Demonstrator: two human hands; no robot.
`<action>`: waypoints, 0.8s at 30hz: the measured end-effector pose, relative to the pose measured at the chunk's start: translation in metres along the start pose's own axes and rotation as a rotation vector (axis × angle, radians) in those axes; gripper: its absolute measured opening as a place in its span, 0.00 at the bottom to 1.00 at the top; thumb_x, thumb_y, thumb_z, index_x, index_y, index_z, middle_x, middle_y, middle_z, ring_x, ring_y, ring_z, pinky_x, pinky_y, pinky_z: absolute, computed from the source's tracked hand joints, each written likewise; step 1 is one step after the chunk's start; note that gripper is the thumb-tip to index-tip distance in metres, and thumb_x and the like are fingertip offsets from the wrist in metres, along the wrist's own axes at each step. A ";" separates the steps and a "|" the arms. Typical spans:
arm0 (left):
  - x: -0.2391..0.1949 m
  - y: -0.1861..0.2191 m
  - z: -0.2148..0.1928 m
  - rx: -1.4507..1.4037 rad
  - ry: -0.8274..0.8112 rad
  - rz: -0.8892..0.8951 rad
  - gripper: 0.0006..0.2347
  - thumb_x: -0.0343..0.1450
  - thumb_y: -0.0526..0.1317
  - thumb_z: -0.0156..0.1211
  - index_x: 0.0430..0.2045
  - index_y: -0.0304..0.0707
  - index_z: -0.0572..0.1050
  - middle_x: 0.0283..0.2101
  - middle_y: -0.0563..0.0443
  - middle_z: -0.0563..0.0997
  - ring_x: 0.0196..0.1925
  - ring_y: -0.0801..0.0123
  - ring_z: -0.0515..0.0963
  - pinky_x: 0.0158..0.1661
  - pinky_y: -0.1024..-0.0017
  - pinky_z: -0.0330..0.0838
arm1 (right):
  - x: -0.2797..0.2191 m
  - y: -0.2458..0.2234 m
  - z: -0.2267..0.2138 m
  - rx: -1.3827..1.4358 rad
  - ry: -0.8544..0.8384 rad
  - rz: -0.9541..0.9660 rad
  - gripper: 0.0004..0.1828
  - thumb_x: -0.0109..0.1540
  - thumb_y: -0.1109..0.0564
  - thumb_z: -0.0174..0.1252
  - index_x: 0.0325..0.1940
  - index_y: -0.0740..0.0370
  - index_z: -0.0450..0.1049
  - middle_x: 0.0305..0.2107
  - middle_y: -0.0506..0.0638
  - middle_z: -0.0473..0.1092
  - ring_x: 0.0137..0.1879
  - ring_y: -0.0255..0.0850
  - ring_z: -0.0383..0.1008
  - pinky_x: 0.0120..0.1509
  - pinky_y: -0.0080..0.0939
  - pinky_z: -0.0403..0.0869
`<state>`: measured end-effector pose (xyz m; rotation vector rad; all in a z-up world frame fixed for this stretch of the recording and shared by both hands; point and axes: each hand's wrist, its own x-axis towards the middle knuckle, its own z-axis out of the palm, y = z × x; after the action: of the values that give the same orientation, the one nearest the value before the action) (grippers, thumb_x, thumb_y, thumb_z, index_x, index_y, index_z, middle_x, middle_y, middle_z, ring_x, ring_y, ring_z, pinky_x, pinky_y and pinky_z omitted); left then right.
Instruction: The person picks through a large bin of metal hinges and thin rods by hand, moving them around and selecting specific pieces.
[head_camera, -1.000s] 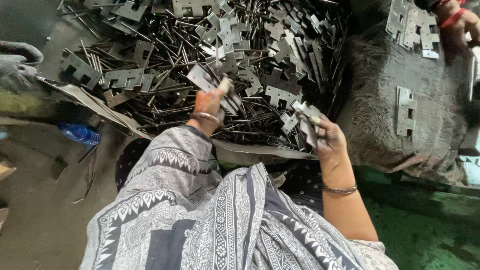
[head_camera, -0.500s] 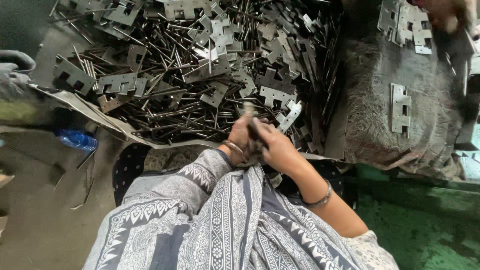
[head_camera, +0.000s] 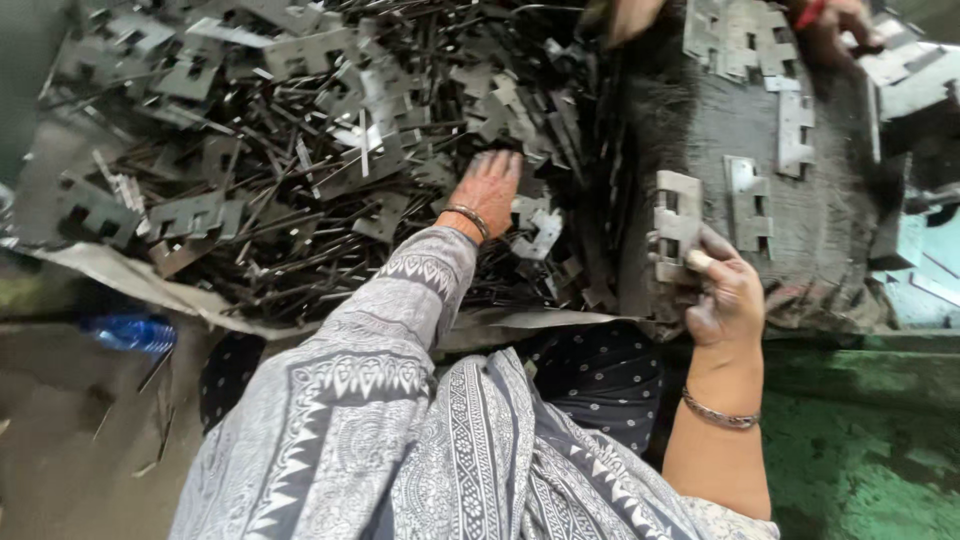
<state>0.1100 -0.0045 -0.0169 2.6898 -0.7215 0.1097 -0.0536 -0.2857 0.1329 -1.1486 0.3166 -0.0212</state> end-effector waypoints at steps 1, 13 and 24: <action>0.003 0.000 0.004 0.036 0.063 -0.024 0.30 0.62 0.34 0.57 0.63 0.25 0.63 0.63 0.33 0.66 0.66 0.46 0.64 0.63 0.55 0.57 | -0.001 -0.004 -0.012 -0.011 0.019 -0.034 0.28 0.62 0.69 0.52 0.68 0.76 0.69 0.50 0.62 0.76 0.50 0.50 0.80 0.53 0.46 0.80; 0.009 -0.005 0.021 -0.007 -0.140 -0.009 0.19 0.71 0.30 0.51 0.56 0.50 0.75 0.43 0.42 0.79 0.45 0.49 0.80 0.46 0.51 0.75 | -0.007 -0.023 -0.096 -0.043 0.191 -0.195 0.24 0.66 0.70 0.50 0.68 0.78 0.70 0.49 0.64 0.77 0.48 0.52 0.81 0.49 0.43 0.80; 0.002 0.006 0.009 -0.533 0.390 -0.059 0.10 0.67 0.36 0.62 0.41 0.44 0.77 0.38 0.47 0.83 0.40 0.56 0.84 0.41 0.60 0.79 | 0.019 -0.022 -0.135 -0.076 0.111 -0.545 0.27 0.64 0.74 0.54 0.69 0.79 0.71 0.54 0.59 0.75 0.49 0.45 0.80 0.57 0.45 0.80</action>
<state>0.1088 -0.0132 -0.0230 2.0925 -0.4658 0.3597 -0.0670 -0.4189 0.0984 -1.2828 0.0949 -0.5572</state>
